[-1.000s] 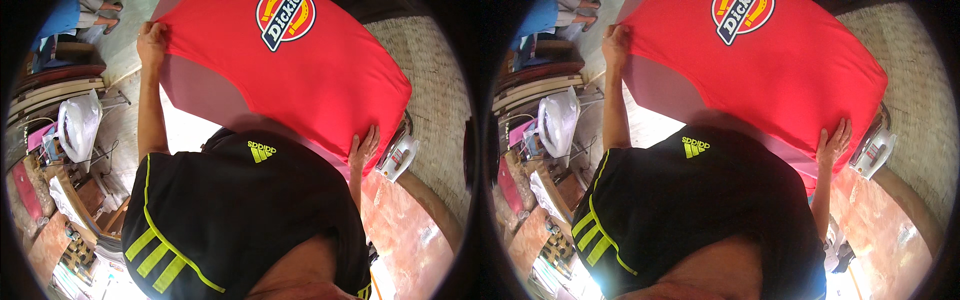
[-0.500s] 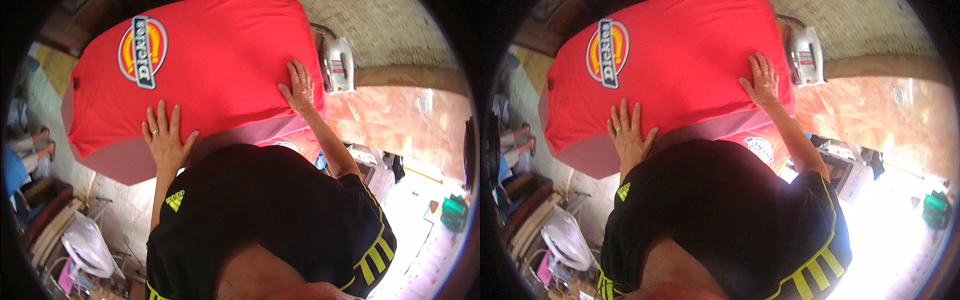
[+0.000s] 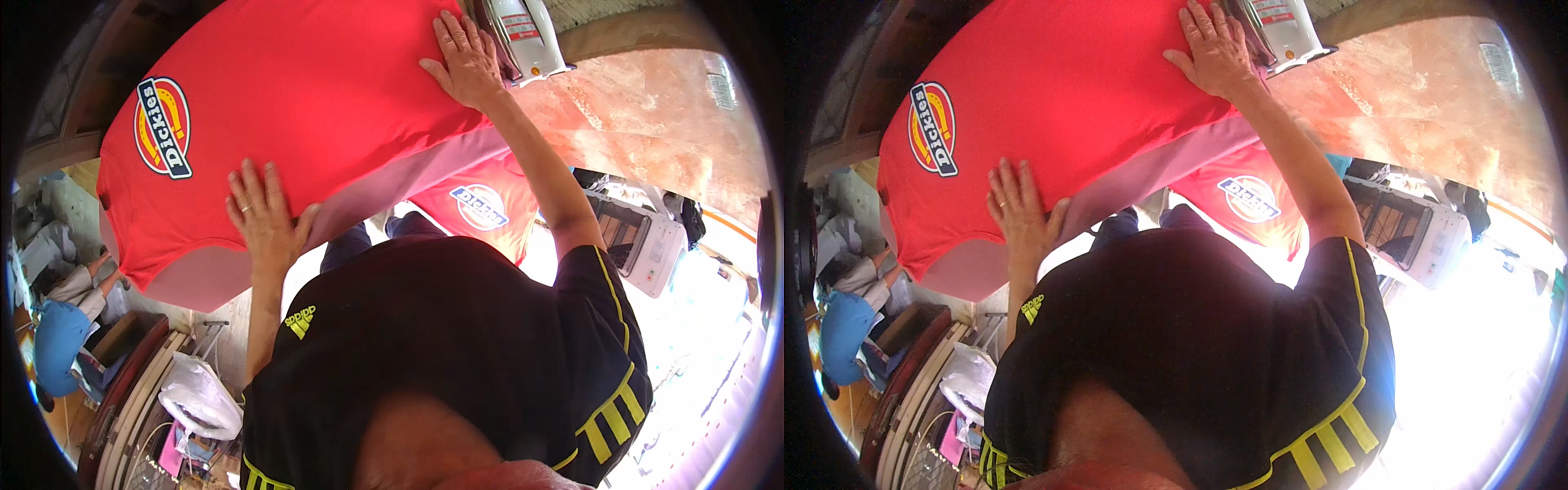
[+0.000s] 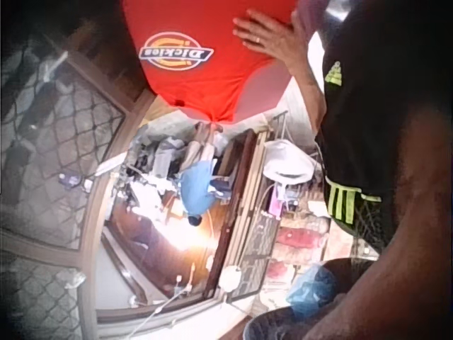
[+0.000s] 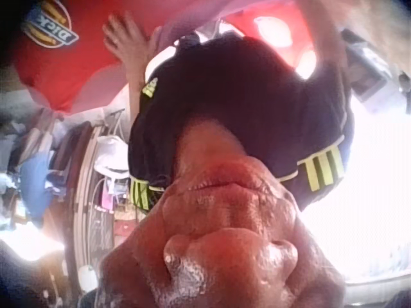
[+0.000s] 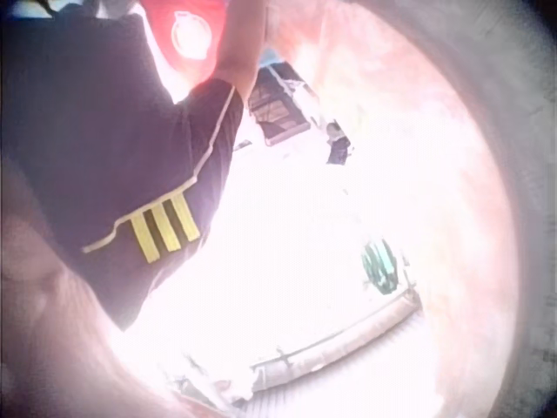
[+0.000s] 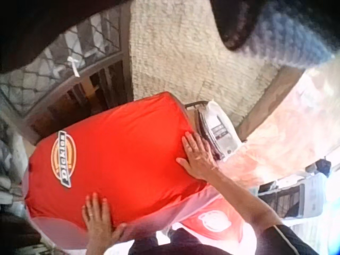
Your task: The person irons a red Dickies t-shirt on a pink ironing board. They repeatedly smooth the fabric, flip the shirt to iron different sections, and use a white electric iron to press the garment.
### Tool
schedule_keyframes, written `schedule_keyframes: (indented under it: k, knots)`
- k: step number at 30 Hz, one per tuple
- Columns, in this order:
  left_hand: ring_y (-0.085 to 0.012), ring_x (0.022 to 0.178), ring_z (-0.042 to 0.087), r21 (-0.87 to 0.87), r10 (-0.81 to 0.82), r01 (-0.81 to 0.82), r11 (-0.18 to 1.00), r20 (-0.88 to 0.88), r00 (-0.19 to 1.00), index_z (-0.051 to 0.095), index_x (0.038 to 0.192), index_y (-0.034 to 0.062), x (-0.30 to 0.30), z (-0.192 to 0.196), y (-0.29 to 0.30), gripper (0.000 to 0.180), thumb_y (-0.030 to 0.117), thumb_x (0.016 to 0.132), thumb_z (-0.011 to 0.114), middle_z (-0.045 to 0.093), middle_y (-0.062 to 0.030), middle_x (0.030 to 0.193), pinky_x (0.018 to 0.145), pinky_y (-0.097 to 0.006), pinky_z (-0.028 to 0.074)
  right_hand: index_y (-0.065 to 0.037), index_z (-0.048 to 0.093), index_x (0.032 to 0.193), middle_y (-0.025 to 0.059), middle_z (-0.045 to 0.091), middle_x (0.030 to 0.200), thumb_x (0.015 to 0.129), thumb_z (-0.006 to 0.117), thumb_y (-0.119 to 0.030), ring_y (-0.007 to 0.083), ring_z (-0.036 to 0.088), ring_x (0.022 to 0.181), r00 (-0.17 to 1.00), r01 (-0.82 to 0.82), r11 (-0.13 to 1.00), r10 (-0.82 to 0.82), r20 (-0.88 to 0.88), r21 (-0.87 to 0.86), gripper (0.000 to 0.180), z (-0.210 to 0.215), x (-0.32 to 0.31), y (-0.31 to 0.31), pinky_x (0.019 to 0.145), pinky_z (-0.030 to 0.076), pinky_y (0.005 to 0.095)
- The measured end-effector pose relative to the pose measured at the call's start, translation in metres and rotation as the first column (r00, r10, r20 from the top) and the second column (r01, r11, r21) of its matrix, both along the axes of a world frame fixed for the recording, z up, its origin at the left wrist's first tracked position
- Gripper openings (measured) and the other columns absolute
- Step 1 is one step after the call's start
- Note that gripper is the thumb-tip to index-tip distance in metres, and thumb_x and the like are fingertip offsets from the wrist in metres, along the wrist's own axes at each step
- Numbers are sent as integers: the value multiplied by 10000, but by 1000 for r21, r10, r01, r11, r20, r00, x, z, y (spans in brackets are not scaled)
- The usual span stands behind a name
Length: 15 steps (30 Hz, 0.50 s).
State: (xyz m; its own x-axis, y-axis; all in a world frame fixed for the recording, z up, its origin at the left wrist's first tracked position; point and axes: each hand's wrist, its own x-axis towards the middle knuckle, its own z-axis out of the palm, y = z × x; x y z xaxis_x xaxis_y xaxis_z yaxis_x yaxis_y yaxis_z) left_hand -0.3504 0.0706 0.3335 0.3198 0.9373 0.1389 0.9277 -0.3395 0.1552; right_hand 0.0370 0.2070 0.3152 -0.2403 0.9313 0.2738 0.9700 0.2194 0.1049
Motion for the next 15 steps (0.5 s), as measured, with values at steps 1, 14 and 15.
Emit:
schedule_keyframes:
  k: [1, 14, 15]
  knots:
    - [-486, 1452, 164, -4, -47, 47, 999, -10, 999, 354, 1506, 126, 20, -2, 6, 833, 594, 861, 597, 205, -233, 1587, 1093, -670, 197, -117, 332, 1512, 92, 285, 1579, 961, 493, -533, 335, 250, 1454, 997, -54, 998, 53, -53, -17, 710, 0, 5, -6, 1156, 254, 506]
    - [-322, 1488, 154, -29, -639, 641, 767, 54, 767, 379, 1500, 212, 258, -18, 56, 646, 445, 927, 568, 251, 8, 1600, 1162, -630, 139, 35, 452, 1357, 268, 467, 1391, 876, 667, -162, 442, 458, 1279, 945, -62, 978, 122, -304, 200, 563, 81, 107, -24, 1053, 401, 468]
    - [-322, 1489, 148, -45, -645, 646, 762, 46, 763, 372, 1503, 206, 259, -16, 55, 651, 443, 929, 567, 249, 9, 1600, 1164, -630, 134, 40, 452, 1349, 279, 484, 1368, 865, 674, -133, 448, 474, 1261, 968, 0, 966, 64, -241, 257, 560, 86, 113, -24, 1037, 417, 459]
